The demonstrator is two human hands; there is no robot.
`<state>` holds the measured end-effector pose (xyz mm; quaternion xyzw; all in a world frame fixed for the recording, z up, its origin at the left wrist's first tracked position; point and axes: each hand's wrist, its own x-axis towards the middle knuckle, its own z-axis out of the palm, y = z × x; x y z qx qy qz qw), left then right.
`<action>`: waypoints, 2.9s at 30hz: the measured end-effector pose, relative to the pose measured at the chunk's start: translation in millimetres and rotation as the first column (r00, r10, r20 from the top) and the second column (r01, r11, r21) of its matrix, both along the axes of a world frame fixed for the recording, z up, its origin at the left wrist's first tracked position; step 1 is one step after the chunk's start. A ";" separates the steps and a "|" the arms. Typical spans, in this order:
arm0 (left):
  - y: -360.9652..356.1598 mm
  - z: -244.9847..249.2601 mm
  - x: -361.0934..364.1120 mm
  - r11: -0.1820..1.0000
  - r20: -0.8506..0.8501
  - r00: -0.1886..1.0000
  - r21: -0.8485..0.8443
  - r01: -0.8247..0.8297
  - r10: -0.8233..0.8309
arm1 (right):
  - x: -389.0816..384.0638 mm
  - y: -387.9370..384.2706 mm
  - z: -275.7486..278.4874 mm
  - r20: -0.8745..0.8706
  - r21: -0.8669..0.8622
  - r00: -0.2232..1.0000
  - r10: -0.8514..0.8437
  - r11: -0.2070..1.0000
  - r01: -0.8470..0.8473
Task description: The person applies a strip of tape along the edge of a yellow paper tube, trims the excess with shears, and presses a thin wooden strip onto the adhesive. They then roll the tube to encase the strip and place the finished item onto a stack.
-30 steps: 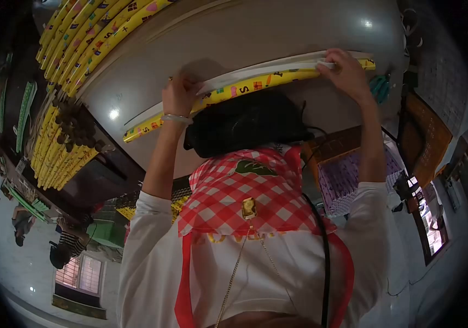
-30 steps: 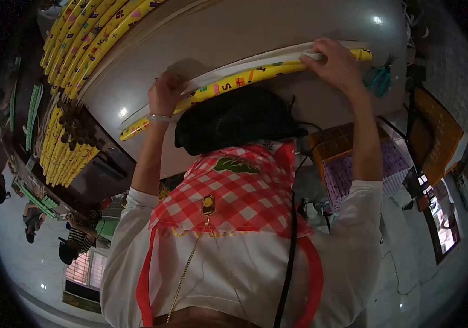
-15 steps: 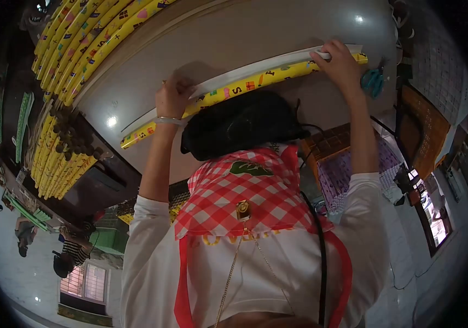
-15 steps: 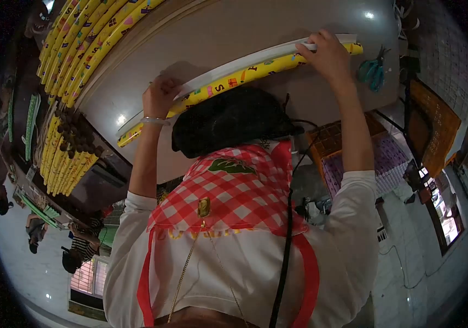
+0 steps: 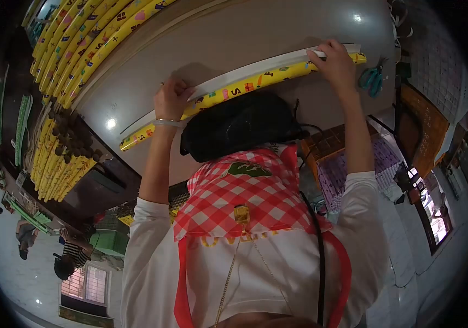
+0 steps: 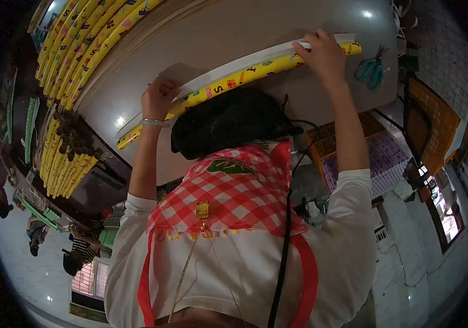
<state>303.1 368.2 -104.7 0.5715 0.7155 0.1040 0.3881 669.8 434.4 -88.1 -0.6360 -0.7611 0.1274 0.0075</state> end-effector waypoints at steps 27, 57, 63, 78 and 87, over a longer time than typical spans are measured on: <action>52.6 -5.1 8.6 -0.003 -0.598 0.087 0.148 0.989 -0.797 | -0.3 3.4 -11.3 0.158 -0.096 0.986 -0.051 0.993 0.067; 87.3 -18.5 176.9 0.409 -0.302 0.436 0.150 0.900 -0.848 | -7.6 -0.2 -10.3 -0.047 -0.025 0.994 -0.099 0.995 0.098; 89.2 -10.0 179.9 0.357 -0.193 0.400 0.221 0.907 -0.896 | 4.5 8.0 -14.4 -0.044 -0.044 0.999 -0.016 0.999 0.014; 83.1 16.6 191.5 0.367 -0.270 0.365 0.044 0.929 -0.891 | 149.2 46.0 -7.2 -0.228 -0.100 0.969 0.097 0.987 -0.122; 81.2 8.1 187.8 0.344 -0.303 0.375 0.151 0.927 -0.876 | 158.3 44.3 -6.2 -0.225 -0.043 0.974 -0.027 0.999 0.018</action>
